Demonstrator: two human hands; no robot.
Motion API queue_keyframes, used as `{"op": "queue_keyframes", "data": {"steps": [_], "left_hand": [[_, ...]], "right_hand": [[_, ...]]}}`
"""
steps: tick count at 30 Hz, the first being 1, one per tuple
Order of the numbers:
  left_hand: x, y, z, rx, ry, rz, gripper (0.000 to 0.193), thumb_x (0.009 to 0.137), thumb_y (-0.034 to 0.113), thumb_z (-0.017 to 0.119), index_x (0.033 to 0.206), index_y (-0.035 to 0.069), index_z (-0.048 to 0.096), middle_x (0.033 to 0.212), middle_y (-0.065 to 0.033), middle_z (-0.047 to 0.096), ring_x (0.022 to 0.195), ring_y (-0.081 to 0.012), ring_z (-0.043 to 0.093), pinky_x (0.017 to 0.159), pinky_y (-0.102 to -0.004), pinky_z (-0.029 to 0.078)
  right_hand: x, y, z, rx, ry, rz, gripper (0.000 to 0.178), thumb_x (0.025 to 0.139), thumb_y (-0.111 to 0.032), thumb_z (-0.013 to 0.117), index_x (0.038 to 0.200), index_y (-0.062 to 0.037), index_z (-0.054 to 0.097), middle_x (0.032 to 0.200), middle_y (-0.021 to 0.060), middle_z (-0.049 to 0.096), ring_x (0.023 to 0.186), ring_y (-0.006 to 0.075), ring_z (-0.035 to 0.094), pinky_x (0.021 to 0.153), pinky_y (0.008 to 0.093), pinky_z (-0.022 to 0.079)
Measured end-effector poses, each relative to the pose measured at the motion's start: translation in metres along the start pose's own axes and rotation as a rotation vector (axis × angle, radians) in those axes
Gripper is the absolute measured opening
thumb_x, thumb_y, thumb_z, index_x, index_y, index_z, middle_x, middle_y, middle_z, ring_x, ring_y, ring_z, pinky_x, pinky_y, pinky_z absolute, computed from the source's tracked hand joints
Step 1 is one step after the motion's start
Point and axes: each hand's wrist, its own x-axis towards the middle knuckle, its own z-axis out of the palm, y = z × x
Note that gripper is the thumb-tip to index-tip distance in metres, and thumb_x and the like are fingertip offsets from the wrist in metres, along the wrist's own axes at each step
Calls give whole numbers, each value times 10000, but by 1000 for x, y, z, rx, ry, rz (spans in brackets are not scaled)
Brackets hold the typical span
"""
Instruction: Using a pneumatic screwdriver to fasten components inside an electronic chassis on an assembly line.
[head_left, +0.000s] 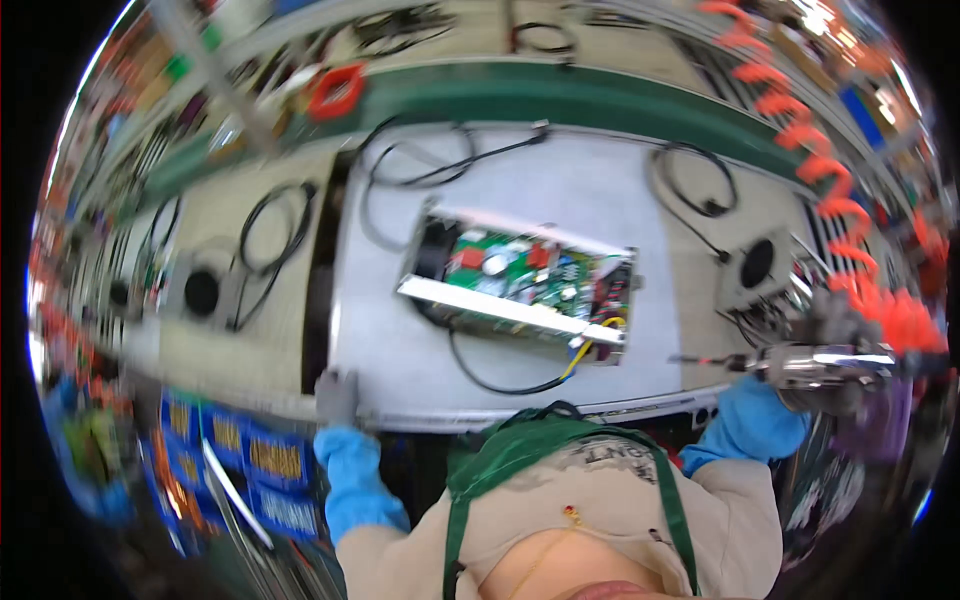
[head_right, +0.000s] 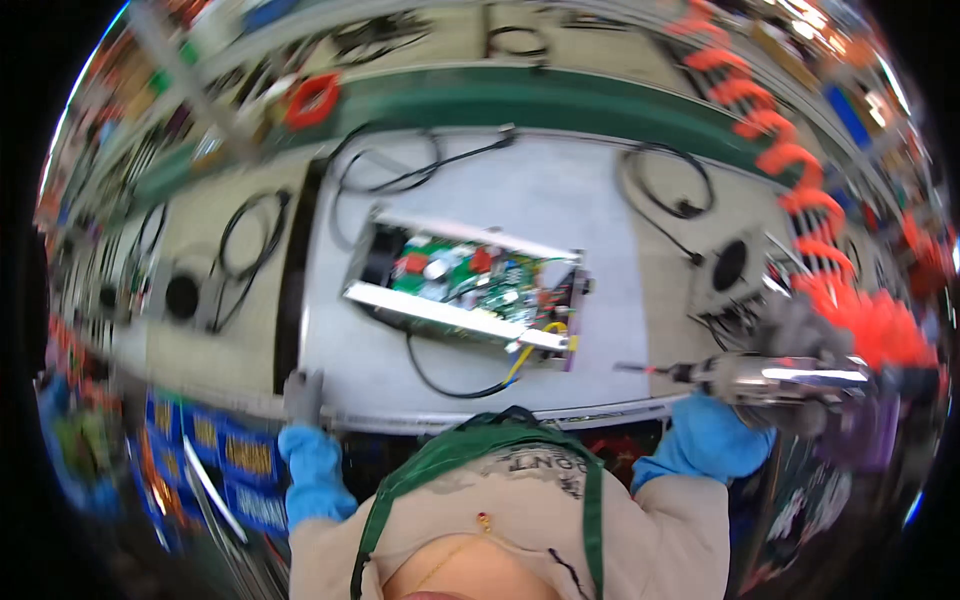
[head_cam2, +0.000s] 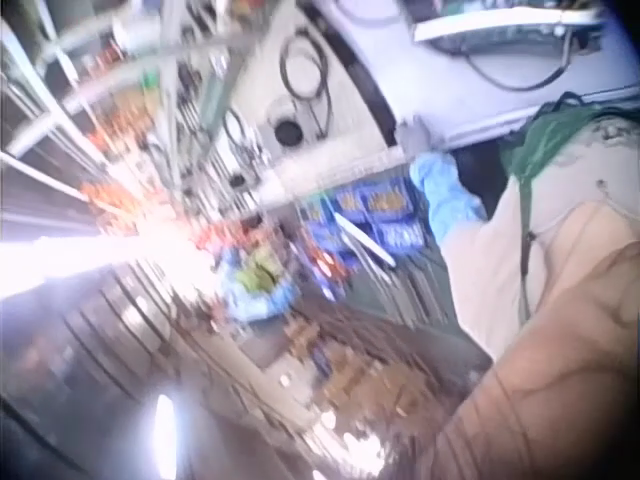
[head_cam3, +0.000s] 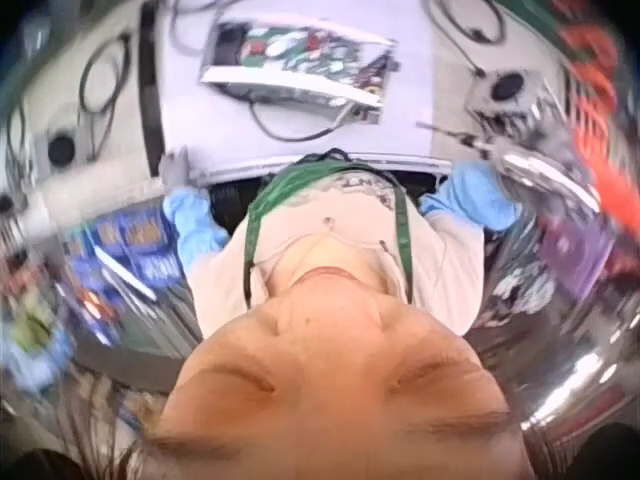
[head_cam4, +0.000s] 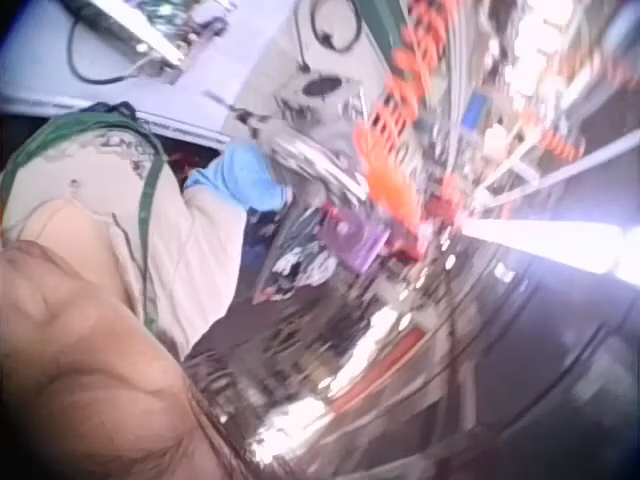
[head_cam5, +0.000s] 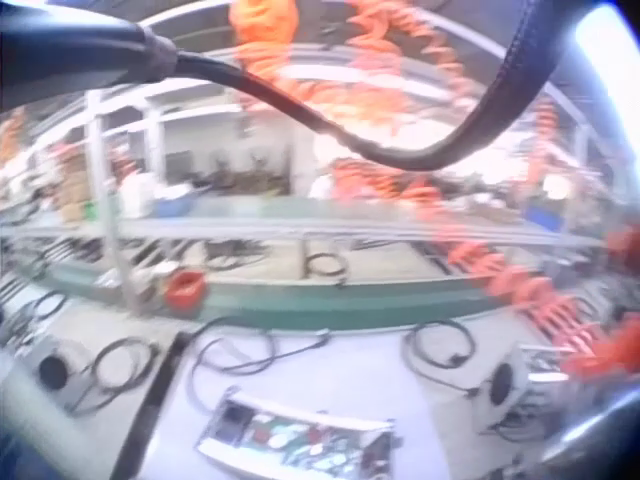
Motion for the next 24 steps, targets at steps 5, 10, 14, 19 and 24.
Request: {"op": "queue_keyframes", "data": {"steps": [5, 10, 14, 19, 24], "left_hand": [[5, -17, -5, -237, 11, 127, 540, 776, 410, 651, 1059, -51, 654, 1003, -226, 672, 956, -352, 640, 861, -415, 484], [10, -8, -8, -298, -174, 179, 437, 803, 267, 645, 1069, -80, 646, 986, -199, 691, 930, -296, 655, 848, -359, 490], [34, -33, 4, -488, -357, 138, 428, 793, 202, 636, 1098, -97, 628, 972, -156, 676, 832, -237, 631, 768, -333, 494], [27, -17, 15, -681, -606, 140, 444, 787, 168, 623, 1131, -112, 605, 926, -136, 647, 801, -185, 620, 710, -287, 497], [-17, 30, 12, -662, -872, 160, 434, 799, 155, 574, 1154, -95, 588, 941, -114, 643, 825, -192, 612, 723, -304, 507]], "right_hand": [[12, -11, 46, 12, -331, -56, 372, 790, -405, 729, 859, -69, 586, 630, 1, 565, 560, 154, 560, 573, 334, 420], [0, -14, 83, 96, -262, -56, 343, 797, -370, 731, 810, -46, 618, 669, 48, 590, 613, 205, 612, 616, 365, 501], [-8, 19, 120, 163, -334, -70, 345, 846, -369, 704, 805, -47, 585, 701, 55, 639, 622, 186, 616, 599, 332, 489], [-32, 49, 128, 60, -473, 41, 394, 823, -400, 727, 829, -23, 617, 727, 42, 642, 624, 192, 616, 605, 356, 503], [-41, 56, 124, 69, -303, 159, 492, 779, -497, 723, 773, -14, 627, 673, 34, 633, 583, 195, 611, 565, 377, 490]]}}
